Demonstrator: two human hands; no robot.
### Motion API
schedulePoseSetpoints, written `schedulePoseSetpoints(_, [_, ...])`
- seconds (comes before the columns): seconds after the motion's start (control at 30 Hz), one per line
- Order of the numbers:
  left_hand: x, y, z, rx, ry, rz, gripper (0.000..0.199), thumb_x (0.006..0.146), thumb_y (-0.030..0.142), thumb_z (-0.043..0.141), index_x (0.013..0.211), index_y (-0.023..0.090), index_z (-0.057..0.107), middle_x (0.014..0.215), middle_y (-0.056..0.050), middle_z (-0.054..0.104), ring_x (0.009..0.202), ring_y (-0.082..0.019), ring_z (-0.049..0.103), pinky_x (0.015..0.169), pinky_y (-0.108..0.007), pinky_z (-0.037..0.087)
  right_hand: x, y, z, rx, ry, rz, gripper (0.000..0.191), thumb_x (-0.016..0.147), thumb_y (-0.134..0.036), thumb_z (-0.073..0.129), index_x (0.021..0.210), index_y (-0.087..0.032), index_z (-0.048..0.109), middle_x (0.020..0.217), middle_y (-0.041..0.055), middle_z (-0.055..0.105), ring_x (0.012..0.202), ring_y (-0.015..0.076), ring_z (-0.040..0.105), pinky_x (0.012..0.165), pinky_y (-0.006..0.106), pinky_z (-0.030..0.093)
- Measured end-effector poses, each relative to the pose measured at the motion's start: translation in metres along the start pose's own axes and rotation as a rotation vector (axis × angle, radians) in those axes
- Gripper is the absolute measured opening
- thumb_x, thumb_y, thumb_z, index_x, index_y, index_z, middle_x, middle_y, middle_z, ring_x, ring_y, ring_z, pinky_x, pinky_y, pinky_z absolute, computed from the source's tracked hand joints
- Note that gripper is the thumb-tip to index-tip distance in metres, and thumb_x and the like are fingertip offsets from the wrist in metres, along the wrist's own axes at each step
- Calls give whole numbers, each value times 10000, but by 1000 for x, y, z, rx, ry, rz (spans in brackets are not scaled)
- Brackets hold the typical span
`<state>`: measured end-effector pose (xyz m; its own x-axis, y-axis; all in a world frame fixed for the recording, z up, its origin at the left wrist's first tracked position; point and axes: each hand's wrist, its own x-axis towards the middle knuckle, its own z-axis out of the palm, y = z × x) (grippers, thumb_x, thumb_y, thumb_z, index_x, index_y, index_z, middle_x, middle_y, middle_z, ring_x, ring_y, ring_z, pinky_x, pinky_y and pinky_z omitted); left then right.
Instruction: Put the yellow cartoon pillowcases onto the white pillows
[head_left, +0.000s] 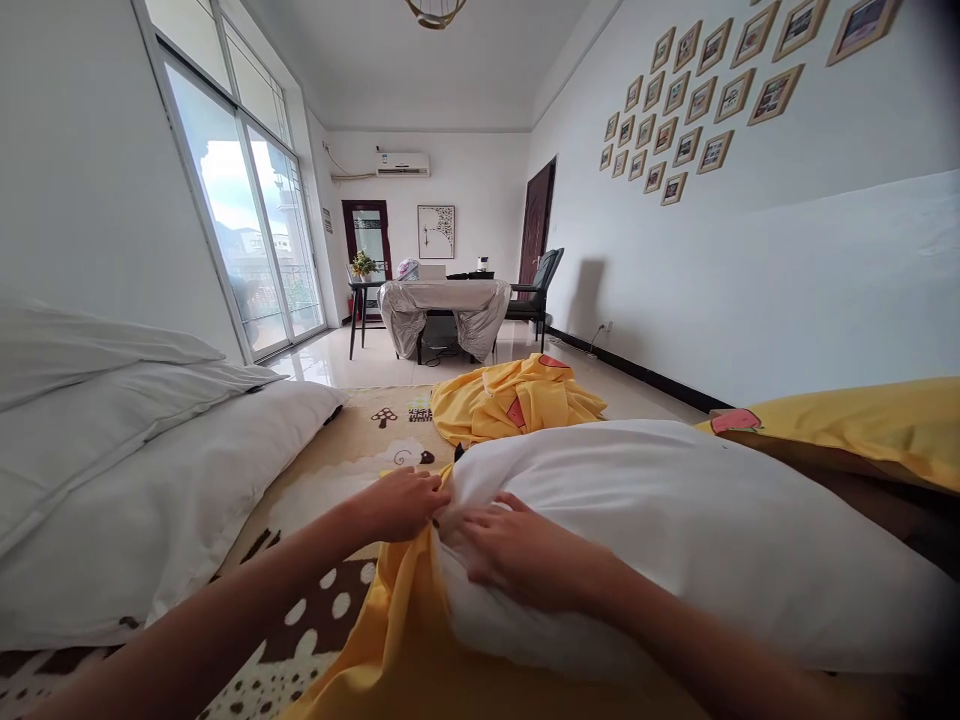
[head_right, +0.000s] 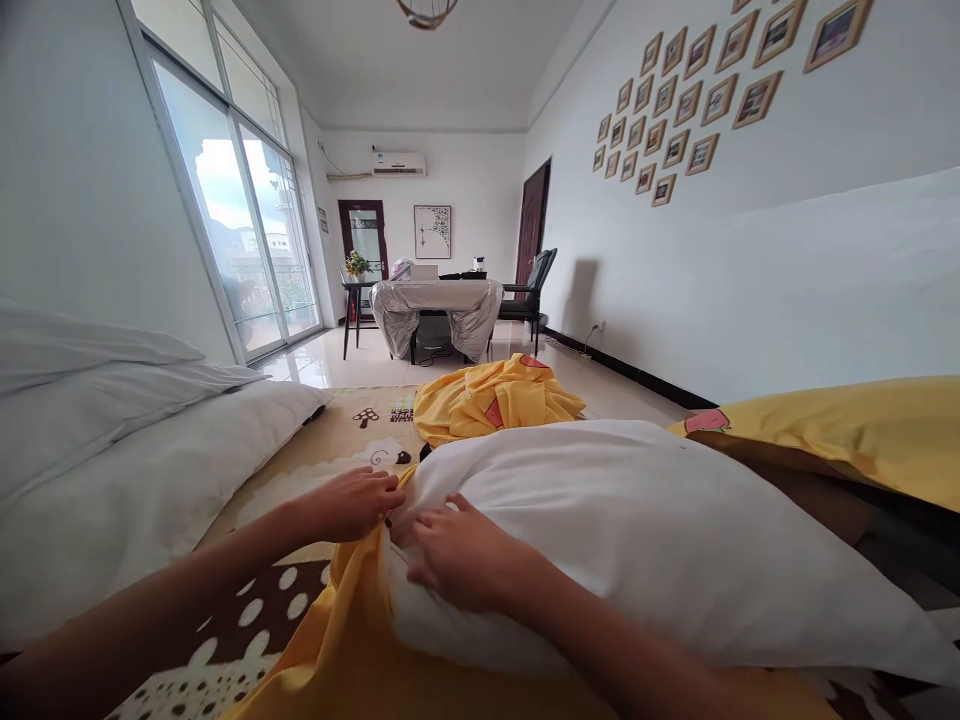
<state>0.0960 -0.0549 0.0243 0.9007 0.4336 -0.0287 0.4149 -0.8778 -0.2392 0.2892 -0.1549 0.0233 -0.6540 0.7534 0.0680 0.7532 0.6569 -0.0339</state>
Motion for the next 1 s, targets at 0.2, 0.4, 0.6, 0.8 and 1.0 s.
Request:
schedulePoseSetpoints(0.2, [4, 2, -2, 92, 73, 69, 182, 804, 66, 479, 874, 165, 614, 916, -97, 621, 869, -239, 571, 711, -354, 427, -68, -10, 38, -506, 361, -103, 485, 873, -261, 510, 1349, -173, 472, 1349, 107, 544, 1202, 287, 517, 920, 415, 418])
schedulePoseSetpoints(0.4, [0, 13, -12, 73, 162, 119, 217, 829, 242, 535, 652, 163, 630, 899, -79, 589, 890, -226, 524, 848, -405, 356, -52, 19, 38, -501, 289, -55, 656, 809, -45, 426, 1408, -312, 407, 1343, 85, 547, 1191, 299, 512, 908, 452, 387])
schedulePoseSetpoints(0.6, [-17, 18, -12, -43, 192, 134, 157, 735, 301, 612, 642, 178, 640, 803, -44, 561, 849, -199, 491, 937, -418, 279, -23, 41, 12, -189, 105, -7, 651, 844, -36, 397, 1390, -390, 411, 1377, 47, 507, 1213, 271, 472, 939, 447, 364])
schedulePoseSetpoints(0.8, [-13, 15, -27, -100, 199, 30, 172, 752, 239, 577, 600, 174, 626, 830, -41, 570, 860, -193, 488, 902, -408, 278, -2, 53, -4, -82, 24, -5, 657, 828, -20, 399, 1353, -411, 462, 1285, 37, 572, 1032, 229, 531, 884, 409, 371])
schedulePoseSetpoints(1.0, [-1, 6, -33, 3, 240, 24, 183, 741, 237, 553, 587, 170, 625, 787, -63, 559, 861, -224, 484, 964, -459, 248, 25, 56, -12, -82, -49, 13, 685, 765, -3, 419, 1327, -385, 508, 1129, 65, 614, 935, 215, 528, 818, 374, 378])
